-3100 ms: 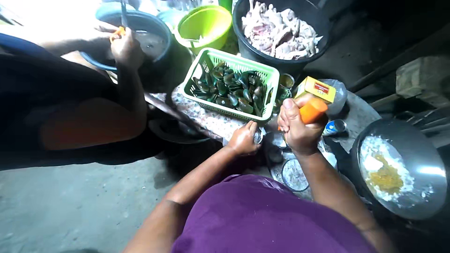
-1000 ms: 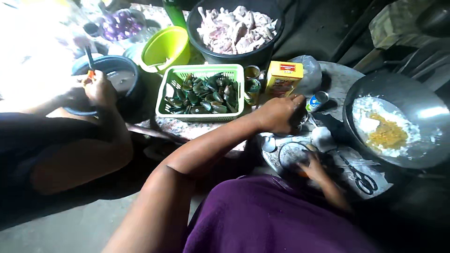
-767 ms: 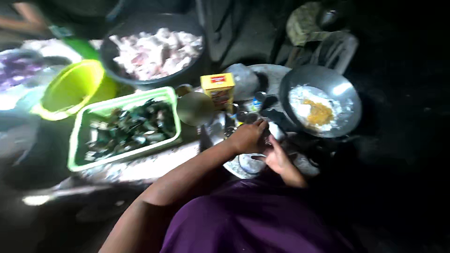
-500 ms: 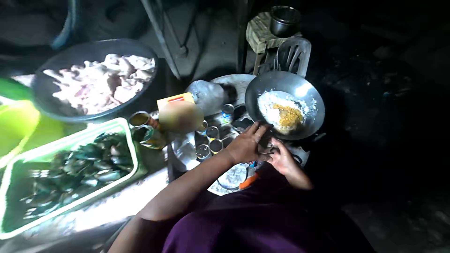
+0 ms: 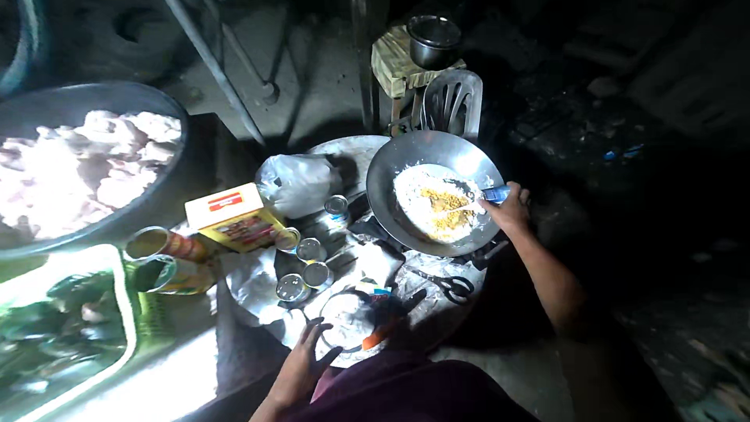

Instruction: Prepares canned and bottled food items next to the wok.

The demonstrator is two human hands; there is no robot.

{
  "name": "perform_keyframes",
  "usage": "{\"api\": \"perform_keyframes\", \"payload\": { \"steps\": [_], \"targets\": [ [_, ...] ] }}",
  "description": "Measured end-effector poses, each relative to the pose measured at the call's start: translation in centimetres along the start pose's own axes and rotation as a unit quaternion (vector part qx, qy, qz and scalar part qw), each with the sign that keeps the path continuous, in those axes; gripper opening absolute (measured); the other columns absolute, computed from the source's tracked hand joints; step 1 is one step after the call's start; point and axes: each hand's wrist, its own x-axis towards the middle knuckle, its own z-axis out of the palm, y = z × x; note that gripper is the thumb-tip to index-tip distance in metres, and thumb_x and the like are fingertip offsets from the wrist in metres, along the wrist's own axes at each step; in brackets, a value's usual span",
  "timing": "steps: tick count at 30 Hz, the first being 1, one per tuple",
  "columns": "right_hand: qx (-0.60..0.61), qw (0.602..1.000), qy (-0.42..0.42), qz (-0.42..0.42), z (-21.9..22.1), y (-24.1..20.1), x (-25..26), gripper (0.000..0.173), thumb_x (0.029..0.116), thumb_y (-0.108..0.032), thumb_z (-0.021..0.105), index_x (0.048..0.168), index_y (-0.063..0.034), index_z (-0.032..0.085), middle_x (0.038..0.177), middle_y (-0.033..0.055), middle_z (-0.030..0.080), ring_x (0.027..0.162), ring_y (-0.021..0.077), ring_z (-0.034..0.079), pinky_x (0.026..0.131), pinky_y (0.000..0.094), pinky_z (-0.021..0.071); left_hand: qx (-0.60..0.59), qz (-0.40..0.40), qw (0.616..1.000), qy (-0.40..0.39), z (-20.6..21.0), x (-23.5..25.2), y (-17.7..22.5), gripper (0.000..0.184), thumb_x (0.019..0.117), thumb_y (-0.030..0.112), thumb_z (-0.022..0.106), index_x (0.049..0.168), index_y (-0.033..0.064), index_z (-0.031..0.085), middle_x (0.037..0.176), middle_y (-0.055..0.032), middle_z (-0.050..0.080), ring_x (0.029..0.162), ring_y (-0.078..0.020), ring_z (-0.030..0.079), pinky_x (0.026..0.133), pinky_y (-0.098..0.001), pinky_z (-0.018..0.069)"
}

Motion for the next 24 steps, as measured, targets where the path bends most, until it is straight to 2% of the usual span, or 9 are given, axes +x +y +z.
{"api": "perform_keyframes", "payload": {
  "steps": [2, 5, 8, 10, 12, 15, 19, 22, 24],
  "targets": [
    [-0.041, 0.999, 0.008, -0.019, 0.3, 0.4, 1.3, 0.098, 0.0774, -0.056, 0.084, 0.154, -0.0118, 0.041, 0.153, 0.0318, 0.039, 0.138, 0.0534, 0.042, 0.103, 0.0686, 0.0452, -0.004, -0.053, 0.998, 0.012, -0.1, -2.2, -1.4, 0.056, 0.0877, 0.034, 0.081, 0.135, 0.009, 0.063, 0.152, -0.0166, 0.05, 0.136, -0.031, 0.055, 0.108, -0.0498, 0.0499],
    [-0.087, 0.994, 0.027, -0.051, 0.7, 0.5, 2.4, 0.098, 0.0768, -0.055, 0.085, 0.153, -0.0103, 0.041, 0.152, 0.0321, 0.04, 0.137, 0.0537, 0.043, 0.101, 0.0678, 0.046, -0.002, -0.061, 0.998, 0.017, -0.7, -4.6, -3.6, 0.053, 0.0881, 0.032, 0.081, 0.129, 0.0021, 0.066, 0.146, -0.022, 0.054, 0.132, -0.0355, 0.057, 0.108, -0.0505, 0.05],
    [-0.122, 0.99, 0.033, -0.068, 0.4, -0.6, 2.7, 0.097, 0.0773, -0.05, 0.086, 0.153, -0.0103, 0.04, 0.155, 0.0321, 0.037, 0.138, 0.0551, 0.04, 0.101, 0.0687, 0.0451, 0.02, -0.072, 0.997, 0.033, -1.9, -6.4, -5.3, 0.046, 0.0897, 0.031, 0.08, 0.124, 0.0026, 0.069, 0.142, -0.0199, 0.059, 0.131, -0.0362, 0.058, 0.107, -0.0533, 0.0499],
    [-0.136, 0.987, 0.044, -0.071, 0.1, -1.4, 2.6, 0.096, 0.0772, -0.047, 0.087, 0.153, -0.0112, 0.041, 0.156, 0.0309, 0.036, 0.139, 0.0555, 0.039, 0.1, 0.0693, 0.0453, 0.004, -0.102, 0.993, 0.056, -2.6, -7.8, -7.3, 0.038, 0.0911, 0.026, 0.078, 0.119, 0.0024, 0.071, 0.132, -0.0192, 0.066, 0.122, -0.035, 0.064, 0.103, -0.0545, 0.0522],
    [-0.144, 0.985, 0.058, -0.073, -0.3, -2.2, 3.0, 0.095, 0.0764, -0.046, 0.088, 0.152, -0.0127, 0.042, 0.156, 0.0302, 0.036, 0.139, 0.0558, 0.039, 0.099, 0.0707, 0.0447, -0.053, -0.182, 0.981, 0.038, -2.8, -8.9, -10.1, 0.04, 0.0946, 0.028, 0.075, 0.123, 0.0015, 0.068, 0.127, -0.0218, 0.066, 0.114, -0.033, 0.068, 0.1, -0.0516, 0.0552],
    [-0.154, 0.982, 0.074, -0.077, -0.8, -3.5, 3.3, 0.095, 0.0761, -0.045, 0.089, 0.152, -0.0125, 0.041, 0.156, 0.0302, 0.035, 0.138, 0.0565, 0.039, 0.099, 0.0716, 0.0438, -0.093, -0.262, 0.961, -0.004, -2.9, -10.0, -13.6, 0.052, 0.0942, 0.035, 0.075, 0.133, 0.0013, 0.063, 0.139, -0.0266, 0.059, 0.123, -0.0383, 0.063, 0.105, -0.0532, 0.0515],
    [-0.174, 0.977, 0.093, -0.081, -1.7, -5.3, 3.6, 0.096, 0.0758, -0.042, 0.089, 0.152, -0.0102, 0.041, 0.157, 0.0319, 0.034, 0.137, 0.0572, 0.04, 0.099, 0.0714, 0.0435, -0.021, -0.25, 0.967, 0.042, -3.8, -10.0, -14.0, 0.062, 0.0907, 0.042, 0.077, 0.137, 0.0039, 0.063, 0.143, -0.0281, 0.057, 0.138, -0.0484, 0.048, 0.115, -0.0618, 0.0369],
    [-0.19, 0.973, 0.098, -0.084, -2.3, -6.6, 4.2, 0.096, 0.0764, -0.044, 0.088, 0.152, -0.0099, 0.039, 0.156, 0.0324, 0.034, 0.137, 0.0572, 0.04, 0.099, 0.0706, 0.0435, -0.002, -0.205, 0.977, 0.064, -3.4, -10.2, -14.6, 0.064, 0.0927, 0.048, 0.073, 0.139, 0.0057, 0.062, 0.139, -0.0259, 0.06, 0.136, -0.0466, 0.052, 0.115, -0.0589, 0.0389],
    [-0.19, 0.973, 0.097, -0.09, -2.7, -7.6, 4.6, 0.096, 0.0774, -0.043, 0.087, 0.153, -0.0092, 0.038, 0.156, 0.0327, 0.033, 0.137, 0.0571, 0.04, 0.1, 0.0705, 0.043, 0.054, -0.072, 0.986, 0.144, -3.9, -10.7, -12.0, 0.061, 0.0964, 0.047, 0.069, 0.129, -0.0043, 0.066, 0.126, -0.0323, 0.065, 0.12, -0.0474, 0.063, 0.108, -0.0511, 0.0483]
  ]
}}
